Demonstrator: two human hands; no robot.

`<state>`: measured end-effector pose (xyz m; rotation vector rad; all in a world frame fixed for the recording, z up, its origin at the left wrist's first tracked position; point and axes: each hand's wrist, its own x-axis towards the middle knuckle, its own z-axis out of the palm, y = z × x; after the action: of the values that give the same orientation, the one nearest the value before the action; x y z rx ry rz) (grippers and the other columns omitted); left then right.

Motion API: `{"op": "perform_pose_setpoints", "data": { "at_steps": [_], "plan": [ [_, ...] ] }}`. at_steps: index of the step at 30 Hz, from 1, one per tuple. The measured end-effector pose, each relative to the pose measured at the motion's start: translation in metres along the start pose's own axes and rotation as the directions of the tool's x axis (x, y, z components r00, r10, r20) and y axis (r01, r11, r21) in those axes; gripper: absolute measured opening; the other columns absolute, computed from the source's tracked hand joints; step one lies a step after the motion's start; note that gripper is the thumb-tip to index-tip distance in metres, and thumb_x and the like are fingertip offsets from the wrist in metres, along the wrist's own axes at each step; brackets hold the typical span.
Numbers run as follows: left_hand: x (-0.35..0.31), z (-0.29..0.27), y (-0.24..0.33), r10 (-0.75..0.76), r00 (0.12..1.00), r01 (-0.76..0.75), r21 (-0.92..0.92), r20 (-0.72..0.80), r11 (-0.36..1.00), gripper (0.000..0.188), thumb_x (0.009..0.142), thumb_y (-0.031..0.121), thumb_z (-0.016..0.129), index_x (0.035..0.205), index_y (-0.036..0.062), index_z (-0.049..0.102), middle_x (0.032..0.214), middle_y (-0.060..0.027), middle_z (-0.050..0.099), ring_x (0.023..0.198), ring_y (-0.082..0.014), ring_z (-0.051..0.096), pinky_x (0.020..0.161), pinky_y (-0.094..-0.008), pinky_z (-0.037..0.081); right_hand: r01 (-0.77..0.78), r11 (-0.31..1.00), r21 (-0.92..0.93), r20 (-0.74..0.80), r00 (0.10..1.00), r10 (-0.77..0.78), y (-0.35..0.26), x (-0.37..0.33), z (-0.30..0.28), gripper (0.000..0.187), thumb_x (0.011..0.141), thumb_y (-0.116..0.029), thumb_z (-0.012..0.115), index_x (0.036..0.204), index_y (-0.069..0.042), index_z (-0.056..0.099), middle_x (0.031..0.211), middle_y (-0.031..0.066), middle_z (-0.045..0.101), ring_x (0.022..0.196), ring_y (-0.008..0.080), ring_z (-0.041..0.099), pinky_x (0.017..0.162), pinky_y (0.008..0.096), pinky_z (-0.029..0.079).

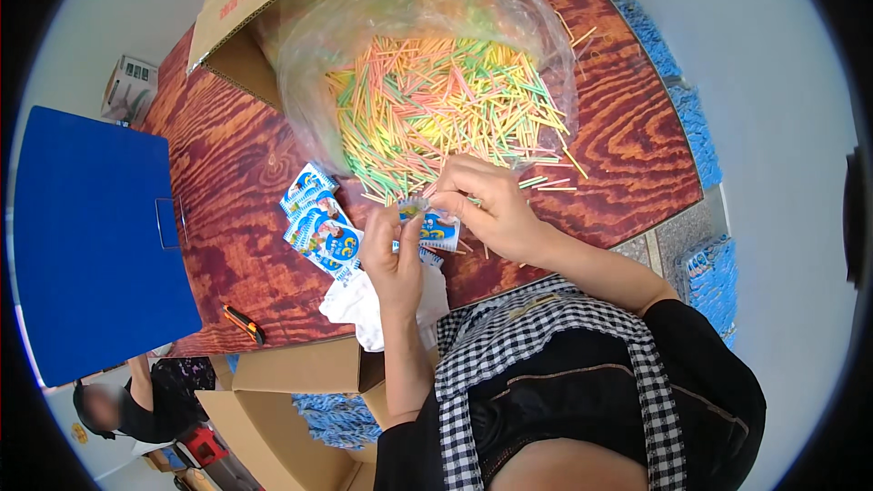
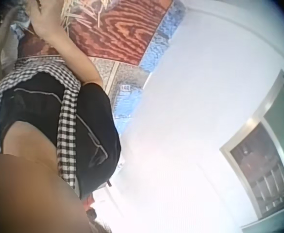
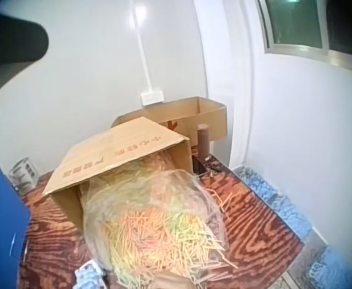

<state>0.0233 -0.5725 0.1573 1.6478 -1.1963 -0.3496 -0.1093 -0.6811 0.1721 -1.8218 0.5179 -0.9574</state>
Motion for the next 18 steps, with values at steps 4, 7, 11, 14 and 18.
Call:
{"op": "perform_pose_setpoints", "data": {
  "at_steps": [4,7,11,14,18],
  "plan": [
    [-0.007,0.005,-0.018,0.15,0.988,-0.151,0.229,0.02,0.962,0.013,0.08,-0.003,0.063,0.092,-0.0037,0.058,0.081,-0.0149,0.056,0.074,-0.0304,0.054,0.065,-0.0352,0.043,0.013,0.991,-0.136,0.138,0.99,0.006,0.019,-0.005,0.001,0.007,0.084,-0.005,0.061,0.082,0.001,0.061,0.075,0.0086,0.056,0.073,0.0205,0.056,0.065,0.0312,0.044],
    [-0.017,0.01,-0.043,0.233,0.972,-0.214,0.319,-0.023,0.923,0.018,0.081,0.0,0.062,0.099,-0.0025,0.059,0.088,-0.0163,0.058,0.08,-0.0332,0.055,0.07,-0.0373,0.044,-0.006,0.994,-0.106,0.08,0.997,0.014,0.022,-0.008,0.006,0.007,0.084,-0.006,0.061,0.085,0.001,0.061,0.075,0.0089,0.057,0.073,0.0207,0.057,0.065,0.0309,0.044],
    [-0.024,0.0,-0.059,0.159,0.98,-0.11,0.338,-0.121,0.935,0.025,0.086,0.008,0.058,0.109,-0.0021,0.059,0.098,-0.0174,0.061,0.089,-0.0344,0.056,0.08,-0.0395,0.044,-0.219,0.969,0.114,-0.132,0.964,0.233,0.015,0.002,-0.012,0.01,0.089,-0.008,0.06,0.084,0.001,0.06,0.076,0.0033,0.06,0.071,0.0087,0.055,0.062,0.0254,0.043],
    [-0.02,-0.008,-0.057,0.101,0.971,-0.03,0.303,-0.219,0.952,0.024,0.088,0.008,0.054,0.109,-0.0027,0.058,0.102,-0.0169,0.061,0.095,-0.0328,0.055,0.085,-0.0394,0.042,-0.283,0.949,0.137,-0.074,0.953,0.294,0.019,-0.002,-0.016,0.011,0.09,-0.008,0.059,0.085,0.002,0.06,0.076,0.0002,0.059,0.071,0.0049,0.052,0.062,0.0227,0.042],
    [-0.01,-0.009,-0.007,0.088,0.975,-0.033,0.256,-0.205,0.966,0.03,0.084,0.005,0.06,0.112,-0.0018,0.057,0.106,-0.0156,0.059,0.101,-0.0305,0.055,0.09,-0.0381,0.041,-0.366,0.917,0.161,0.029,0.93,0.366,0.021,-0.019,-0.014,0.01,0.09,-0.007,0.059,0.087,0.002,0.06,0.079,0.0012,0.058,0.076,0.0057,0.052,0.068,0.0228,0.042]
  ]
}}
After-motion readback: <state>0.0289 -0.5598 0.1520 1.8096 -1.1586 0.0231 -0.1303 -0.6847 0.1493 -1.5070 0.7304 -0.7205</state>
